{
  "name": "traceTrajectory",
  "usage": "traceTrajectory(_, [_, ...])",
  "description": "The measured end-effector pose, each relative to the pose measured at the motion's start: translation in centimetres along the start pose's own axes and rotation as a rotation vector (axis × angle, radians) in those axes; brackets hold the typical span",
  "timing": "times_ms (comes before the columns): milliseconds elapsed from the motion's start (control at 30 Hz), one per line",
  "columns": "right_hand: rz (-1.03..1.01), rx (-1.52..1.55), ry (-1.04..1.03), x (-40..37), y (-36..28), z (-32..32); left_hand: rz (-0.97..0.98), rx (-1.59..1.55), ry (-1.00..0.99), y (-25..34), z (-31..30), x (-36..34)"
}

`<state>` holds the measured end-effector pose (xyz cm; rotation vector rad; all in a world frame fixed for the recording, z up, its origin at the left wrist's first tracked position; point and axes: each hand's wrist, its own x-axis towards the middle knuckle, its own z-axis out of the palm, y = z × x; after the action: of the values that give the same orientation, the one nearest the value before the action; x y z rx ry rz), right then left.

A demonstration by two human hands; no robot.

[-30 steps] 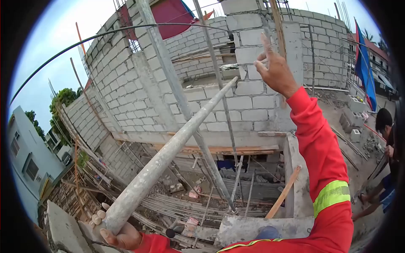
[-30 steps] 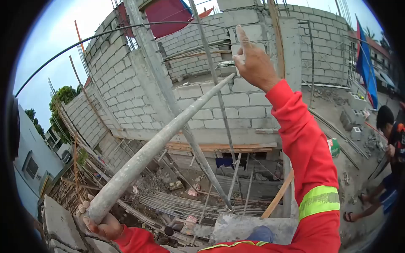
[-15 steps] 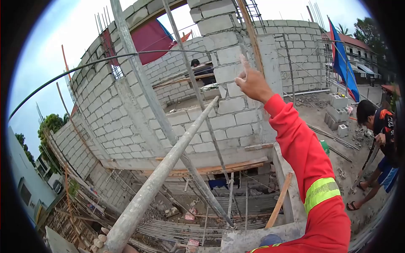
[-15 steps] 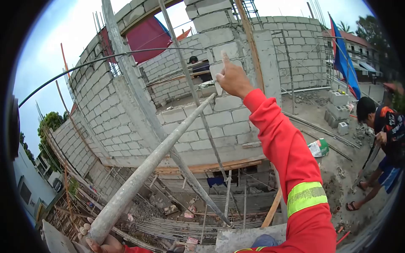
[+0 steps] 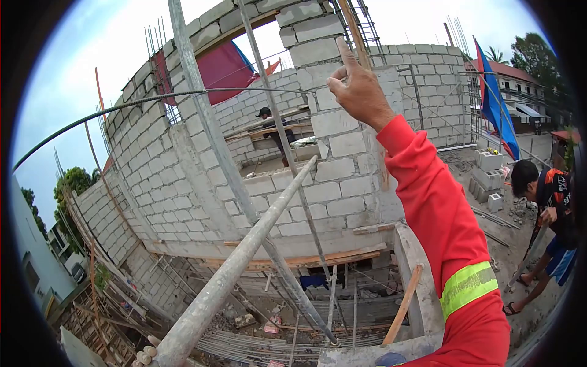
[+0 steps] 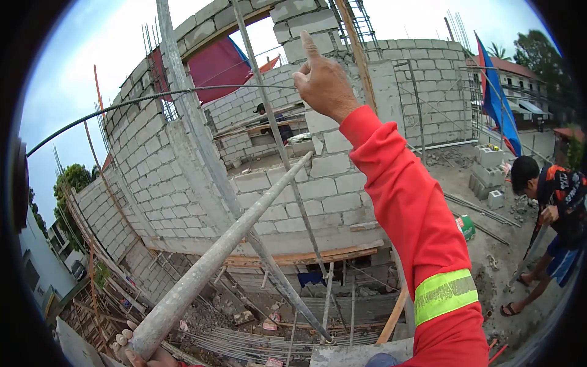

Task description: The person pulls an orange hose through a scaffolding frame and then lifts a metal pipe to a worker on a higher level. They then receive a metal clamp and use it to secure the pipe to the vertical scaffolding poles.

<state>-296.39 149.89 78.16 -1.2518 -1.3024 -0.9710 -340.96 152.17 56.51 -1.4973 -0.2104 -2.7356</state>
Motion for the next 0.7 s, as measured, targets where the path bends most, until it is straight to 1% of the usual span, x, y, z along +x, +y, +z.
traceTrajectory(100, [0.019,-0.053,0.046,1.6,0.1,-0.1,-0.026,-0.009,0.025,-0.1,-0.1,-0.2])
traceTrajectory(200, [0.265,-0.061,-0.135,2.2,1.3,0.2,-0.058,-0.037,0.049,-0.1,-0.4,-0.4])
traceTrajectory(300, [0.084,0.036,-0.024,2.2,0.5,-0.4,-0.067,-0.077,0.043,-0.2,-0.4,-0.4])
traceTrajectory(400, [-0.067,-0.006,0.078,3.5,-0.2,-0.9,-0.061,-0.085,0.023,-0.3,-0.5,-0.4])
traceTrajectory(500, [0.204,0.064,-0.112,4.0,-0.4,-1.4,-0.054,-0.086,0.018,-0.1,-0.4,-0.4])
traceTrajectory(600, [0.124,0.114,-0.072,4.1,-0.8,-1.8,-0.042,-0.067,0.016,-0.4,-0.8,-0.5])
traceTrajectory(700, [-0.1,0.087,0.112,4.7,-2.0,-2.3,-0.01,-0.02,0.0,-0.3,-0.9,-0.5])
